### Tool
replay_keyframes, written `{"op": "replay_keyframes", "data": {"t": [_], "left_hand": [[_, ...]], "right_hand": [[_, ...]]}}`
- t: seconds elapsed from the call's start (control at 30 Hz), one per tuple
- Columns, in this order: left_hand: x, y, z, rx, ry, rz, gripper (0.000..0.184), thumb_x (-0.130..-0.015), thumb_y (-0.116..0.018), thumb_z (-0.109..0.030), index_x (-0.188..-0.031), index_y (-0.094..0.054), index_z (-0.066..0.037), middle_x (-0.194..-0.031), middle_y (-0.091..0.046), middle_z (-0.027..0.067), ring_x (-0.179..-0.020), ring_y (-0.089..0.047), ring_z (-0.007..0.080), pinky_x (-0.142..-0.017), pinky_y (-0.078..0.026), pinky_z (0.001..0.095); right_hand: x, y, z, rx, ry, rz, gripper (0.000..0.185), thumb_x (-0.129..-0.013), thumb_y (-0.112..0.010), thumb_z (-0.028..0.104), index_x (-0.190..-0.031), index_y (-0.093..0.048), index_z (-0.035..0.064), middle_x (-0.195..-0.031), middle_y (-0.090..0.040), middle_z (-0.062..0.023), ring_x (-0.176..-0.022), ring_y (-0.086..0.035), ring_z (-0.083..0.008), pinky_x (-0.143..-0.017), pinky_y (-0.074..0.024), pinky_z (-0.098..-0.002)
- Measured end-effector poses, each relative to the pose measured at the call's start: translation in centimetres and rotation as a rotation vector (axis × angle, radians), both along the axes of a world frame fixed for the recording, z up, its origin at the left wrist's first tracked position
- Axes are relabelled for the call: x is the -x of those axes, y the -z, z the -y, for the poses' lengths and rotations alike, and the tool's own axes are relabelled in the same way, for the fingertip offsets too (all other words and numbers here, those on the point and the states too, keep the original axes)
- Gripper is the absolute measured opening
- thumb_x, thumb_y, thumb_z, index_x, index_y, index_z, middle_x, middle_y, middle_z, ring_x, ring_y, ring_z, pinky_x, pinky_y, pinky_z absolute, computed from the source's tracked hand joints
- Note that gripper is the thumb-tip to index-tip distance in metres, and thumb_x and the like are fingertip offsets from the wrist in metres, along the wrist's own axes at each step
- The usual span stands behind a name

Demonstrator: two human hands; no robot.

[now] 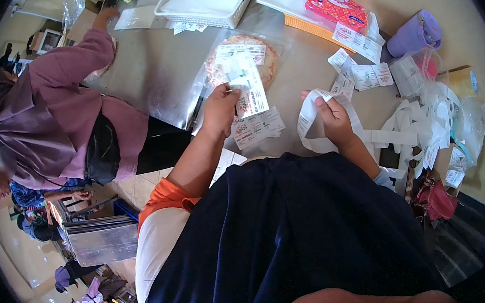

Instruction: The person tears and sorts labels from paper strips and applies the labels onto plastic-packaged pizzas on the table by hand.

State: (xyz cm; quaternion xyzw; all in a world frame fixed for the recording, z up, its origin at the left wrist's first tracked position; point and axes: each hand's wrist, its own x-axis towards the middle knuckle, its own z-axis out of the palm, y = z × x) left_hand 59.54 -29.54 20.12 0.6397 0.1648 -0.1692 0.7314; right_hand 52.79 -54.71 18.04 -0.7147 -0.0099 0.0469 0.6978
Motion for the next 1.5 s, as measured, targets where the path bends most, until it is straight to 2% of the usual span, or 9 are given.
{"op": "replay_keyframes", "data": {"t": [0.27,0.33,0.5,0.6,0.8,1.0,1.13,1.27,1.5], "left_hand": [[-0.5,-0.7,2.3,-0.231,0.335,0.009,0.02,-0.087,-0.055,-0.01,-0.1,-0.057,0.005,-0.081,-0.063,0.0075,-0.068,-0.057,0.0094,-0.061,-0.045,0.0228],[-1.1,1.0,2.1,-0.531,0.461,0.17,0.026,-0.084,-0.057,-0.018,-0.1,-0.06,0.003,-0.085,-0.065,0.0123,-0.074,-0.06,0.0173,-0.068,-0.047,0.03],[-1.9,1.3,4.2,-0.639,0.799,0.398,0.021,-0.082,-0.057,-0.015,-0.098,-0.063,-0.002,-0.09,-0.064,0.0143,-0.082,-0.061,0.0214,-0.075,-0.046,0.0307],[-1.3,0.8,5.3,-0.62,0.795,0.379,0.019,-0.082,-0.057,-0.016,-0.095,-0.063,-0.003,-0.085,-0.064,0.0132,-0.078,-0.062,0.0224,-0.072,-0.047,0.0321],[-0.5,0.1,3.8,-0.72,0.792,0.314,0.022,-0.08,-0.06,-0.02,-0.094,-0.061,-0.003,-0.082,-0.064,0.0147,-0.075,-0.061,0.024,-0.069,-0.046,0.0328],[-0.4,-2.9,-0.7,-0.742,0.397,0.293,0.021,-0.081,-0.06,-0.018,-0.094,-0.06,-0.001,-0.082,-0.062,0.012,-0.073,-0.059,0.0195,-0.069,-0.046,0.0307],[-0.5,-3.5,-6.4,-0.684,0.004,0.302,0.018,-0.084,-0.059,-0.014,-0.092,-0.06,0.002,-0.079,-0.06,0.0038,-0.073,-0.054,0.0099,-0.065,-0.044,0.0244],[0.9,-6.8,-10.6,-0.38,-0.336,0.343,0.011,-0.088,-0.055,-0.011,-0.091,-0.058,0.0,-0.077,-0.059,0.002,-0.067,-0.055,0.0081,-0.062,-0.044,0.022],[4.1,-7.7,-15.3,-0.274,-0.37,0.31,0.009,-0.088,-0.055,-0.01,-0.088,-0.057,-0.001,-0.077,-0.059,0.0014,-0.066,-0.052,0.0055,-0.061,-0.041,0.0197]], "right_hand": [[-0.2,0.4,2.2,0.067,0.108,-0.007,0.03,-0.094,-0.043,0.019,-0.11,-0.057,-0.0029,-0.105,-0.059,-0.0102,-0.095,-0.052,-0.0158,-0.087,-0.0388,-0.0275],[-0.1,0.9,2.9,0.139,-0.004,0.078,0.029,-0.094,-0.044,0.018,-0.109,-0.058,-0.0025,-0.107,-0.058,-0.011,-0.098,-0.051,-0.0168,-0.09,-0.0372,-0.029],[0.5,2.6,1.8,0.2,-0.053,0.155,0.026,-0.092,-0.046,0.017,-0.103,-0.061,-0.0005,-0.109,-0.056,-0.0111,-0.101,-0.05,-0.0166,-0.091,-0.0355,-0.0297],[0.7,2.1,1.7,-0.065,-0.033,-0.202,0.025,-0.092,-0.046,0.016,-0.101,-0.062,-0.0007,-0.107,-0.058,-0.0098,-0.096,-0.051,-0.0153,-0.086,-0.0379,-0.0281],[0.1,2.3,2.1,0.078,-0.001,-0.004,0.027,-0.092,-0.047,0.019,-0.099,-0.062,-0.0016,-0.097,-0.06,-0.0125,-0.089,-0.054,-0.0195,-0.081,-0.0403,-0.0304],[-0.9,2.2,1.9,0.496,-0.002,0.31,0.026,-0.09,-0.047,0.018,-0.096,-0.063,-0.0017,-0.092,-0.058,-0.0156,-0.083,-0.054,-0.0254,-0.078,-0.0406,-0.0341],[-1.0,2.1,1.3,0.245,-0.01,0.155,0.026,-0.09,-0.047,0.017,-0.096,-0.063,-0.0015,-0.086,-0.061,-0.0155,-0.08,-0.055,-0.0279,-0.077,-0.0416,-0.0354],[-1.3,2.2,1.0,0.368,-0.064,0.161,0.026,-0.09,-0.047,0.017,-0.098,-0.063,-0.0017,-0.083,-0.061,-0.017,-0.079,-0.057,-0.0292,-0.074,-0.0426,-0.0358],[-0.7,3.1,1.5,0.891,-0.166,0.524,0.024,-0.085,-0.055,0.022,-0.091,-0.063,0.0006,-0.081,-0.058,-0.0155,-0.076,-0.053,-0.0331,-0.071,-0.0407,-0.0398]]}}
